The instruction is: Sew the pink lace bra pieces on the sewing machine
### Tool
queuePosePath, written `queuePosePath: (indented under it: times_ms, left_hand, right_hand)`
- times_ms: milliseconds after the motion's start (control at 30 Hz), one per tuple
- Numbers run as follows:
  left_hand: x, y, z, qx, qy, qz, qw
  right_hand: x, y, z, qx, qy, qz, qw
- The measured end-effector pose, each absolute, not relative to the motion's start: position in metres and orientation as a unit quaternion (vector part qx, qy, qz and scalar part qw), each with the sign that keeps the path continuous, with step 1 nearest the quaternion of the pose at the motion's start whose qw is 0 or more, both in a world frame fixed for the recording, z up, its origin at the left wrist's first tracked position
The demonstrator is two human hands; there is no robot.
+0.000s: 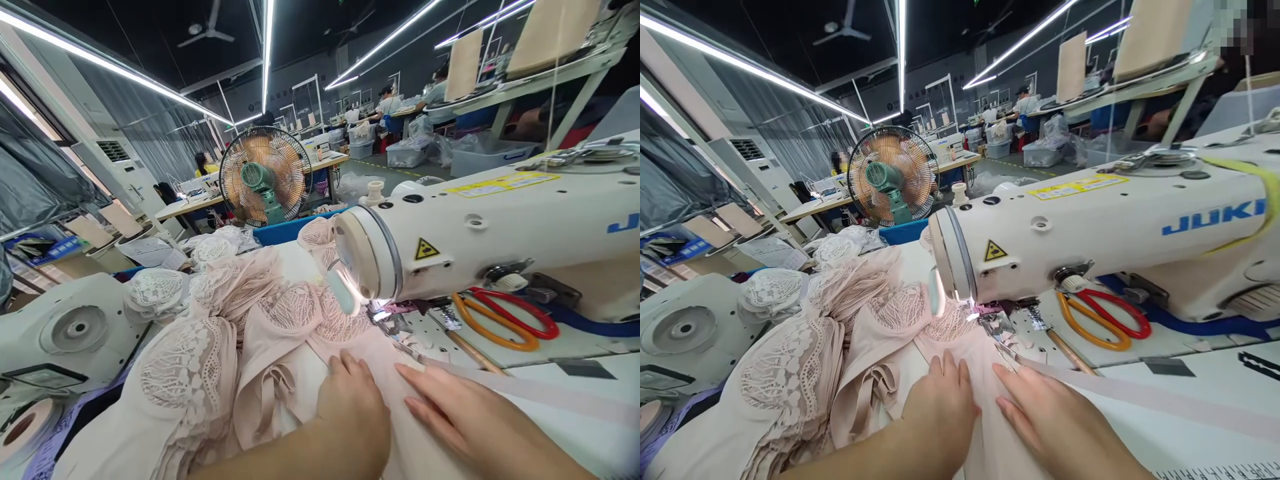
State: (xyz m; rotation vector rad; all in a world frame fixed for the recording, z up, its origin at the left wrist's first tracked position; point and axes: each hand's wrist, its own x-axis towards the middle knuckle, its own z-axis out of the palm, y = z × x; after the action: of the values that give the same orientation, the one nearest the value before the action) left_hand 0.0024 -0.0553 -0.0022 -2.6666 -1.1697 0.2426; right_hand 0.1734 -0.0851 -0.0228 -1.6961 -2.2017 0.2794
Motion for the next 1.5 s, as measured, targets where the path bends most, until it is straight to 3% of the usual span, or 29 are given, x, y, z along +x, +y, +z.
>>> queuePosePath:
  times_ms: [400,800,1333,1500]
  left_hand:
    - [0.013,-0.05,0.022,-0.851,-0.483,0.205,-0.02]
    - [0.008,-0.032,0.039,-0.834,-0.515,0.182,-0.08]
    - [-0.013,0.01,0.033,-0.869,-0.483,0.107,-0.033]
    - [-0.008,-0.002,0.031,-0.915,-0.4,0.024,0.058]
  right_hand:
    - [0.181,-0.094,-0.015,-0.577,-0.789,0.151,0.146]
    - [0.185,-0.095,-0.022,-0.576,-0.789,0.15,0.15]
    - [0.183,-0.095,-0.022,-0.585,-0.778,0.183,0.138]
    - [0.182,-0.094,-0.017,-0.585,-0.777,0.186,0.138]
